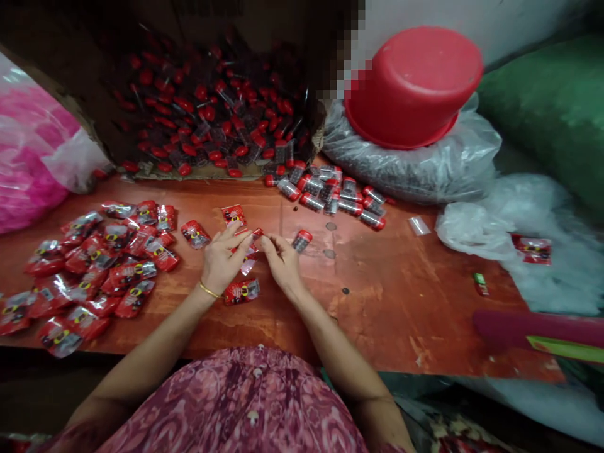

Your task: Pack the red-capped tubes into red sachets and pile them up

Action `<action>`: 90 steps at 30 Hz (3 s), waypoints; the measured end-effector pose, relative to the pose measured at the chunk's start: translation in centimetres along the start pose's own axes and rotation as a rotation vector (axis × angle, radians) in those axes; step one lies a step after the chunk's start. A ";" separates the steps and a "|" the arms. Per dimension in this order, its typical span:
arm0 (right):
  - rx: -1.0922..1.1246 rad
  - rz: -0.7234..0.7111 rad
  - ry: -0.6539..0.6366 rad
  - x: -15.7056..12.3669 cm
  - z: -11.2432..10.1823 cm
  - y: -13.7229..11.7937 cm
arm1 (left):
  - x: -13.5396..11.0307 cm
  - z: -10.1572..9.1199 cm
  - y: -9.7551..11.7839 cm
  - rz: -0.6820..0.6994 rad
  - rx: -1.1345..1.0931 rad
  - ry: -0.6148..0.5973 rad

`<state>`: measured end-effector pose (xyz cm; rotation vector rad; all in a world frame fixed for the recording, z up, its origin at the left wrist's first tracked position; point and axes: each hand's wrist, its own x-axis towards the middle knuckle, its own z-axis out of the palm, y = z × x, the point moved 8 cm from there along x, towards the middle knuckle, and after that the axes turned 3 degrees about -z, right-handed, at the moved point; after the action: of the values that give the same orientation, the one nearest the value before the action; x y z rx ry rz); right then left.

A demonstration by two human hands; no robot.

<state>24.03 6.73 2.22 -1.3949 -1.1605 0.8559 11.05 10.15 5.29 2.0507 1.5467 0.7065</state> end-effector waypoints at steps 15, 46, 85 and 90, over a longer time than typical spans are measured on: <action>-0.201 -0.121 0.157 -1.7 -0.4 -0.4 | -3.7 4.7 -0.7 -0.600 -1.088 -0.272; -0.346 0.010 -0.035 -2.7 -6.5 1.4 | -2.5 4.7 -2.4 -0.890 -1.413 -0.301; 0.129 0.075 0.105 -5.0 -2.4 0.9 | -3.4 7.5 1.4 -0.736 -1.520 -0.186; 0.082 0.055 0.182 -5.5 -2.2 1.2 | -2.9 7.5 2.1 -0.681 -1.481 -0.203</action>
<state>24.91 0.91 0.89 -1.4114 -0.9426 0.7886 16.75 6.34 0.61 0.4430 0.9058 0.8813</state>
